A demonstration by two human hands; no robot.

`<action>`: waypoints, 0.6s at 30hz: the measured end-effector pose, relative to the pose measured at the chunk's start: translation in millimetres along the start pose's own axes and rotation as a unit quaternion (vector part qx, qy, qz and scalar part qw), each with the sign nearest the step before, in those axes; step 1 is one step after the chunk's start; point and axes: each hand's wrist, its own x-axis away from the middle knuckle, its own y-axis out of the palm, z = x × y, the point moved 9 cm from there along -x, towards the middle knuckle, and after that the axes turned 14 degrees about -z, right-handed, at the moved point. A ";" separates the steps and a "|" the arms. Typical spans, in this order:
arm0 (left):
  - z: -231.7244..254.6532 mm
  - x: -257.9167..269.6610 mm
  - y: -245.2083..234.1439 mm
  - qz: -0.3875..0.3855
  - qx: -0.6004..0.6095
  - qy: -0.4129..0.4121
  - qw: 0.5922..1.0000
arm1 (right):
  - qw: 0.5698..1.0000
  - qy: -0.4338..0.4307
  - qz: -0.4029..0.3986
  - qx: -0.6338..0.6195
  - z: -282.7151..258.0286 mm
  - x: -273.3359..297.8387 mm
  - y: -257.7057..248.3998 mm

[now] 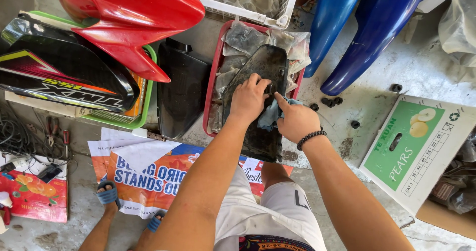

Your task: The person cleans a small mechanical part with a cloth, then places it into a cardboard box. They subsequently pick up a black plastic tray containing small black components, wipe the tray with the cloth, and place it into a red plastic basket.

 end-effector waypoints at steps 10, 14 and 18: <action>-17.3 -9.6 15.1 0.008 0.010 -0.005 1.000 | 0.999 0.025 -0.039 0.021 -1.7 -21.9 -3.0; -19.8 -9.4 11.4 0.012 -0.003 0.001 1.000 | 0.995 0.038 -0.067 0.061 -6.1 -26.0 -2.6; -25.3 -14.6 18.0 0.019 -0.016 -0.001 1.000 | 0.995 0.036 -0.069 0.060 -5.5 -29.5 -5.4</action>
